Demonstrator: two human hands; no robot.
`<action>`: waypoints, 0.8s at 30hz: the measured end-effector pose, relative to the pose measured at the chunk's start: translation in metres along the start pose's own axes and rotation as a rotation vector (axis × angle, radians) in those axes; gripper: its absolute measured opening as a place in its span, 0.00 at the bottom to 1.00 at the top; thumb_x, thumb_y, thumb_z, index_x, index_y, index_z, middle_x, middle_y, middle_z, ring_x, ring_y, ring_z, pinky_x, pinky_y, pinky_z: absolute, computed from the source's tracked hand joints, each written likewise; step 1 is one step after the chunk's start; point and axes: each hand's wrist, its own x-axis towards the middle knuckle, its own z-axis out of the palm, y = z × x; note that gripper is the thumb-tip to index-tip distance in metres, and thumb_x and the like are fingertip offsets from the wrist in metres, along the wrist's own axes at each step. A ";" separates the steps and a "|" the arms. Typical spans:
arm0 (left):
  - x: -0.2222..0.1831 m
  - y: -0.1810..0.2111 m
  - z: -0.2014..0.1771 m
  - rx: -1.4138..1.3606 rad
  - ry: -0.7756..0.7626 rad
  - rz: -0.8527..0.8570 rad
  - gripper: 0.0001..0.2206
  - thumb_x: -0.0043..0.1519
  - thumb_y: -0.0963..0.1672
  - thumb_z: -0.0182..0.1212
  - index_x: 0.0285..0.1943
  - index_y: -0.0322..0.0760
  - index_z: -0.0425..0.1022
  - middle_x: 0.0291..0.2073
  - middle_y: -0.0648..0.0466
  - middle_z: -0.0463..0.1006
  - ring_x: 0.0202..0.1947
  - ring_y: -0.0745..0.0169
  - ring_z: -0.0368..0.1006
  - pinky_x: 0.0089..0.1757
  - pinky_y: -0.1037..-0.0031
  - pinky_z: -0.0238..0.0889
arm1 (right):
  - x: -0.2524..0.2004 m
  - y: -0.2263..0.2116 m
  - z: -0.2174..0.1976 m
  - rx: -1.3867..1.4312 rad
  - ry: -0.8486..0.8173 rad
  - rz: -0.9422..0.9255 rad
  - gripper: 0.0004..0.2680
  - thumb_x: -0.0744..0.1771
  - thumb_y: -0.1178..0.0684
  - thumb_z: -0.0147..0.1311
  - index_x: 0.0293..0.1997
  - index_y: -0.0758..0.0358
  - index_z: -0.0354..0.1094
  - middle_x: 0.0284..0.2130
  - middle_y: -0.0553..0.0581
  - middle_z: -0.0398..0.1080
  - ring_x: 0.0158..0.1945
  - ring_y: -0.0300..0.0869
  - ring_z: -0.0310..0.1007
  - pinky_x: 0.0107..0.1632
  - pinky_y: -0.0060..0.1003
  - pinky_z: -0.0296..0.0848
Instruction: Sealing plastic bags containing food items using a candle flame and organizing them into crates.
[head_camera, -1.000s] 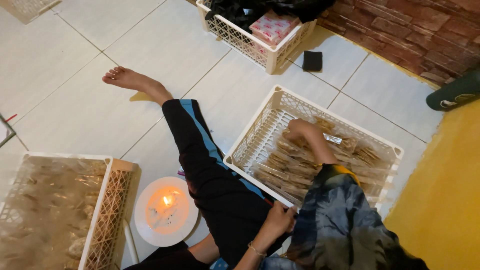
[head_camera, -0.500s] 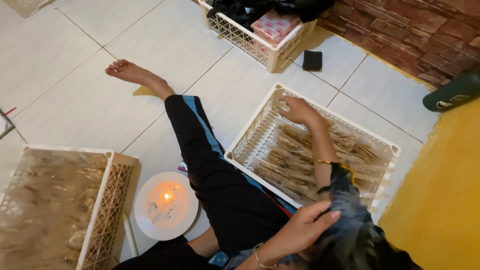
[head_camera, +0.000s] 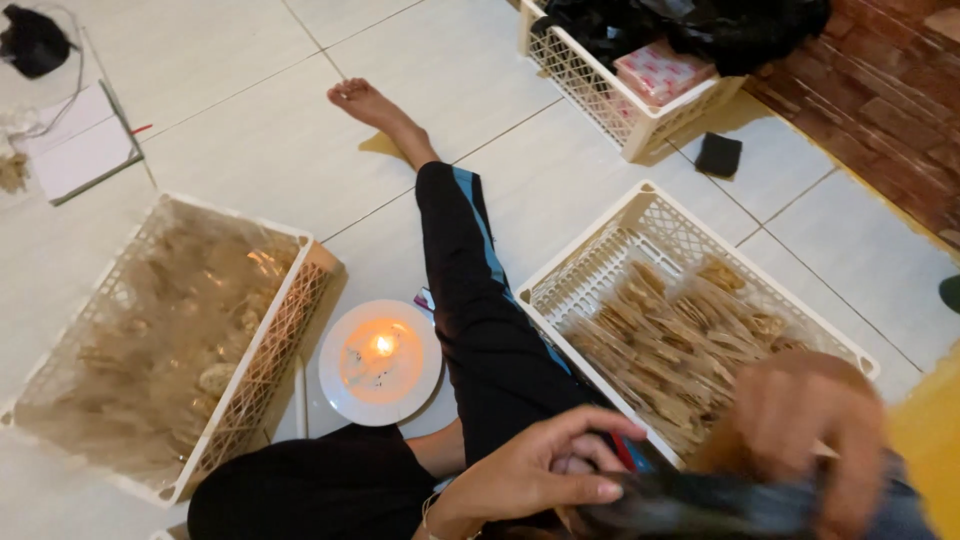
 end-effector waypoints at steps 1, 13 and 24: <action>-0.010 -0.011 -0.005 -0.010 0.014 0.013 0.28 0.63 0.43 0.64 0.73 0.38 0.63 0.40 0.58 0.77 0.25 0.85 0.66 0.28 0.93 0.61 | 0.039 0.071 0.037 -0.015 0.035 -0.014 0.22 0.63 0.28 0.36 0.54 0.45 0.65 0.55 0.42 0.70 0.65 0.39 0.63 0.67 0.44 0.59; -0.089 -0.122 -0.099 0.016 0.736 0.124 0.19 0.66 0.45 0.52 0.65 0.34 0.69 0.47 0.50 0.78 0.45 0.64 0.73 0.47 0.76 0.65 | 0.184 0.145 0.155 -0.081 0.121 -0.188 0.19 0.69 0.29 0.33 0.45 0.51 0.64 0.50 0.45 0.68 0.63 0.41 0.62 0.67 0.40 0.55; -0.137 -0.157 -0.143 -0.202 1.171 0.249 0.19 0.66 0.45 0.52 0.64 0.31 0.71 0.48 0.46 0.78 0.45 0.61 0.74 0.46 0.73 0.68 | 0.176 0.135 0.150 0.165 0.152 -0.328 0.17 0.71 0.31 0.41 0.43 0.54 0.61 0.42 0.48 0.64 0.52 0.40 0.65 0.59 0.33 0.58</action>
